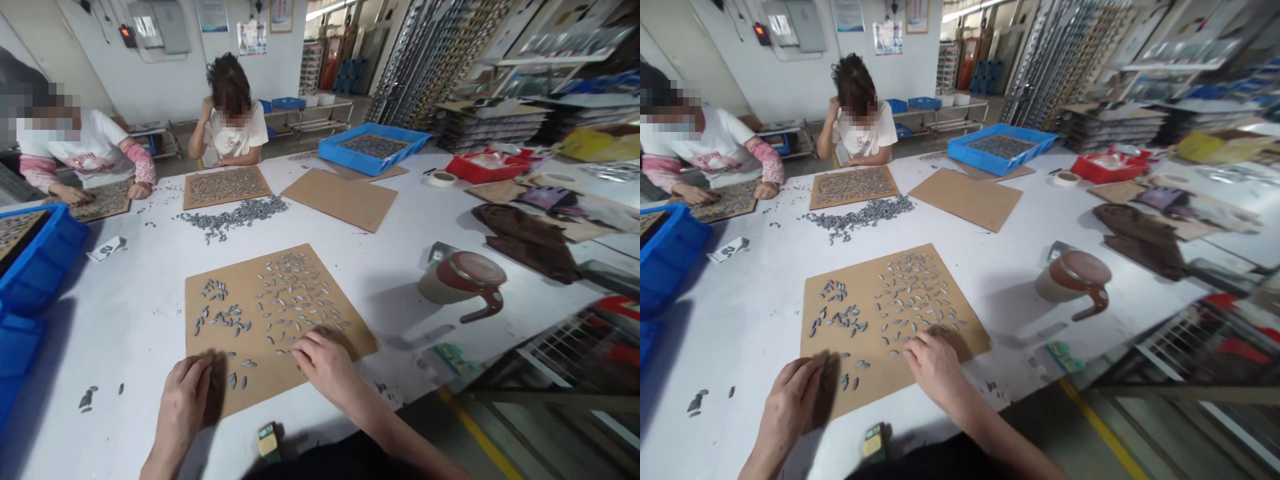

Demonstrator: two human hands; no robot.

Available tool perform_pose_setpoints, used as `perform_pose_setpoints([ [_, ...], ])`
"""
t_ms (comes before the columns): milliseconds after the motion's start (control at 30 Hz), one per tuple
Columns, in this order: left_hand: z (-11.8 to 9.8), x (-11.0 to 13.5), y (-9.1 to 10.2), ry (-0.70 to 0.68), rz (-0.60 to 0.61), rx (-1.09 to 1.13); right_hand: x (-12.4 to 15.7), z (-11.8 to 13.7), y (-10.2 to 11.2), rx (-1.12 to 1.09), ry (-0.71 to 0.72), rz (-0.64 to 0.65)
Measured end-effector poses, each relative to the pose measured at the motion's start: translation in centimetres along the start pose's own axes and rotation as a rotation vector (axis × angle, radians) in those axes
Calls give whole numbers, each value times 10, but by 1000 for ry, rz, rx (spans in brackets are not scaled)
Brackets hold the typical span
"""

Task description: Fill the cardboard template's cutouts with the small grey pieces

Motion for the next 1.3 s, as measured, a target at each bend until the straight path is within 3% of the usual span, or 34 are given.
perform_pose_setpoints([
  [133, 0, 12, 7, 31, 23, 17, -5, -25, 22, 1, -2, -79],
  [300, -6, 18, 7, 55, 26, 41, -3, -75, 55, 141, -108, -197],
  [400, -15, 20, 1, 62, 62, 71, 4, -82, 59, 157, -113, -225],
  [500, -30, 23, -8, 59, 130, 94, 6, -59, 44, 59, -32, -177],
  [667, -42, 30, -16, 144, 212, 117, 2, 8, 1, -74, 170, 46],
  [833, -41, 35, -12, 214, 161, 154, -14, 56, -28, -5, 300, 123],
  [967, -46, 35, -17, 203, 183, 97, -25, 71, -40, 98, 321, 175],
  [1100, -53, 35, -30, 189, 253, -1, -24, 50, -29, 40, 234, 163],
  [1300, -54, 31, -35, 131, 284, -71, 4, -30, 19, -96, -24, -11],
])
Point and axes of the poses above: each hand's wrist, its own x-axis away from the middle knuckle, its own y-axis out of the back of the hand, z = x × y, the point moved 5 cm from there along -x, towards the middle knuckle, and after that the axes turned 4 degrees about y, right-handed, at the moved point
